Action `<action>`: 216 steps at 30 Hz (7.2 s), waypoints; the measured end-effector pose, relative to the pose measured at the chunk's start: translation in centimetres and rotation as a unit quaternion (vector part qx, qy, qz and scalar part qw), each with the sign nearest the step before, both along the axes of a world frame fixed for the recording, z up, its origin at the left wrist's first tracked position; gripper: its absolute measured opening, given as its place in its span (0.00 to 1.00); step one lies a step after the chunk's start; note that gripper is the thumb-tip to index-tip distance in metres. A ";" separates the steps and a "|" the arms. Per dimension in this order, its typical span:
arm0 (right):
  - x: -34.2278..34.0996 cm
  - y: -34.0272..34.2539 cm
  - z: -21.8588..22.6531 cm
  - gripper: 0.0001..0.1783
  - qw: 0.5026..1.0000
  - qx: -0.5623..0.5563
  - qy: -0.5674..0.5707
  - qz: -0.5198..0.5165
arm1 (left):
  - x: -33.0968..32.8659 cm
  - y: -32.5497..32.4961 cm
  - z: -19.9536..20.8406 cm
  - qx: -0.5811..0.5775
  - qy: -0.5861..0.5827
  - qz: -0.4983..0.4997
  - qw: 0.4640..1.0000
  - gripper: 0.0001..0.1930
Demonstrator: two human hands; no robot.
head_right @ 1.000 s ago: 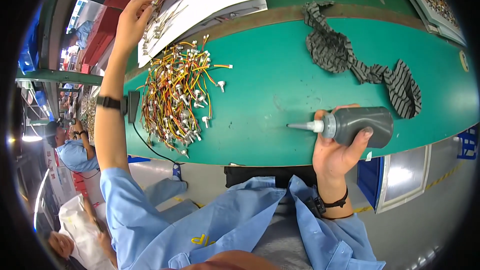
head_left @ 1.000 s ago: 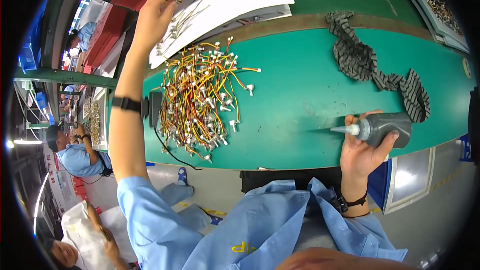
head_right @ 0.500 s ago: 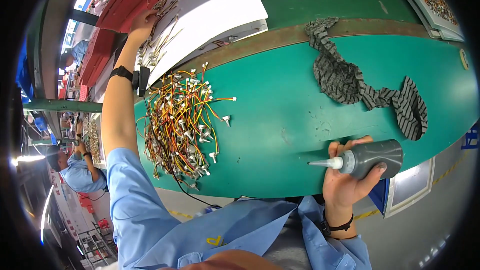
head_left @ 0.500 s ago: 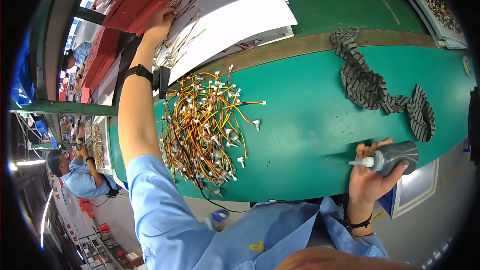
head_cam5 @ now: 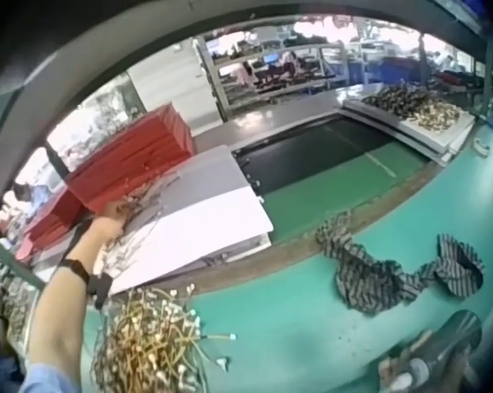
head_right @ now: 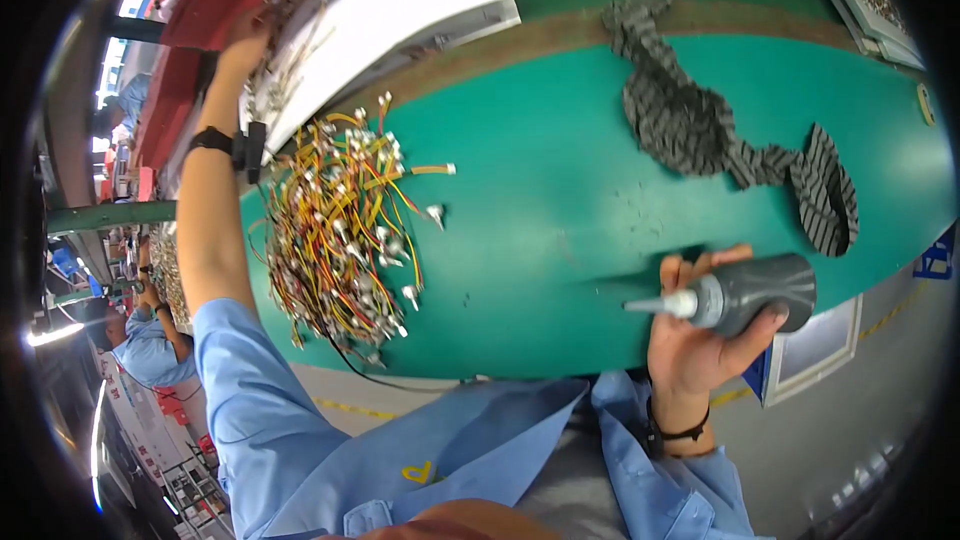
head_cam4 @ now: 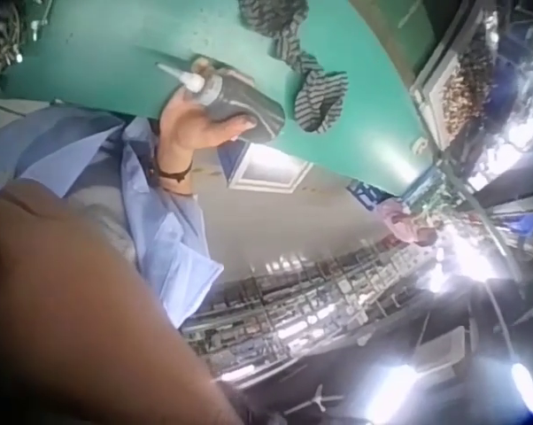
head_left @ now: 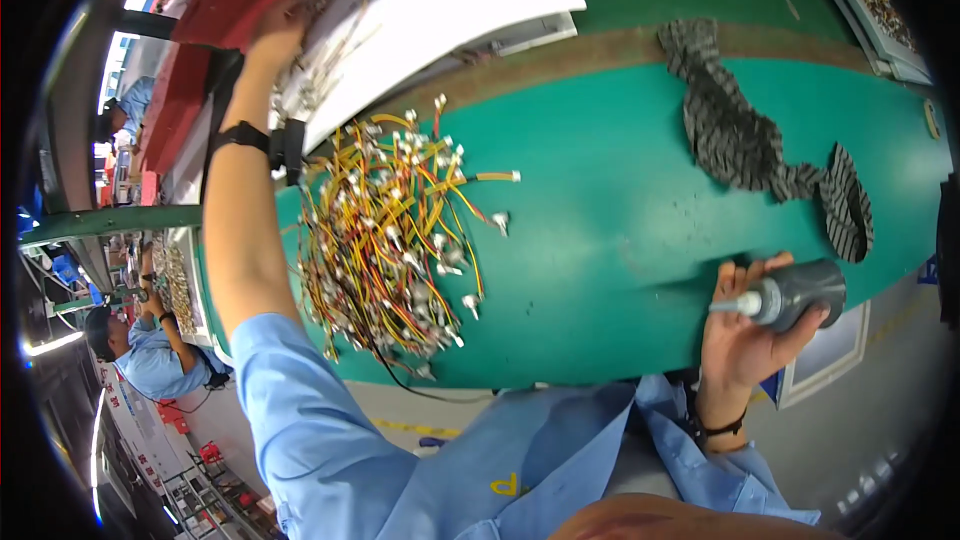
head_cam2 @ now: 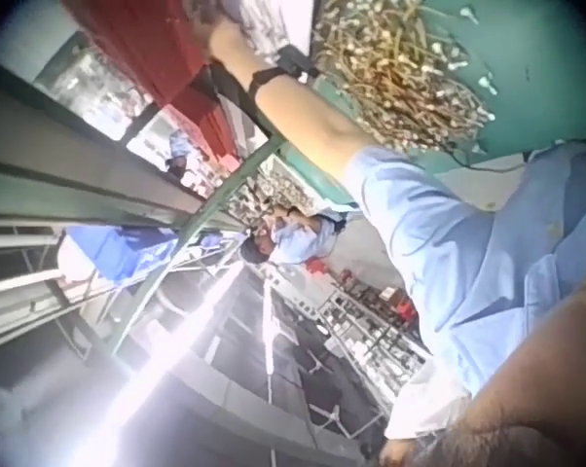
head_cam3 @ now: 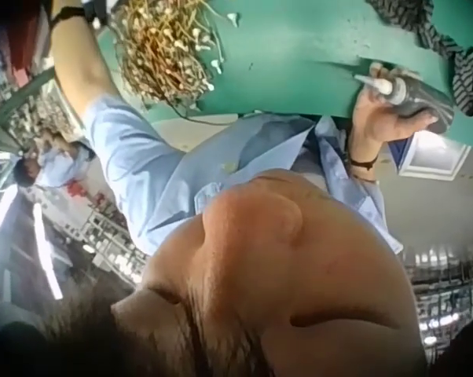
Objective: The person picks up a wire assembly from a pile, applies adhesive to the connector using a squeeze bottle, and wipes the tip of the bottle with a cloth. They repeat this process for several assemblies, occasionally setting the bottle down to organize the components.
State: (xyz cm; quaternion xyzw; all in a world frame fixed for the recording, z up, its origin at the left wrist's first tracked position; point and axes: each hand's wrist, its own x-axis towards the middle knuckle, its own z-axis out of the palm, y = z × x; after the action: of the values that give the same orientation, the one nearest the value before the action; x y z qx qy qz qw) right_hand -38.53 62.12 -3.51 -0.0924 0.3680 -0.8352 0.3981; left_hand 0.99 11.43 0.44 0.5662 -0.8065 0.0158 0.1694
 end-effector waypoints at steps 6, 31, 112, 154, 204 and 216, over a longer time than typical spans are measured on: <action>-0.8 -0.7 -0.5 0.40 0.993 -0.089 -0.078 0.029 | -5.2 13.8 5.3 -0.039 0.115 -0.142 0.982 0.14; -1.8 4.5 1.0 0.43 0.915 -0.134 -0.330 0.192 | -20.1 44.0 -2.1 0.062 0.063 -0.218 0.972 0.06; -13.7 6.3 -1.3 0.22 0.949 -0.036 0.218 -0.223 | -40.5 43.5 -0.1 0.519 0.423 -0.364 0.648 0.04; -12.8 7.0 -0.8 0.37 0.962 -0.178 -0.198 0.066 | -42.4 41.1 3.4 0.321 0.490 -0.431 0.687 0.08; 2.8 1.1 -2.4 0.41 0.957 -0.209 0.061 0.189 | -19.7 50.5 -5.0 0.209 0.628 -0.180 0.727 0.11; 3.1 0.7 -2.3 0.48 0.951 -0.102 0.291 -0.024 | -20.3 50.0 -6.2 0.251 0.675 -0.140 0.679 0.12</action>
State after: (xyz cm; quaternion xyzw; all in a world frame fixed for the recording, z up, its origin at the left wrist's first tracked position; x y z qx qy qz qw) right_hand -35.43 62.83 -5.80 -0.3628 0.3830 -0.8143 0.2420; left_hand -19.31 61.39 -5.80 0.3249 -0.5169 -0.5978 0.5195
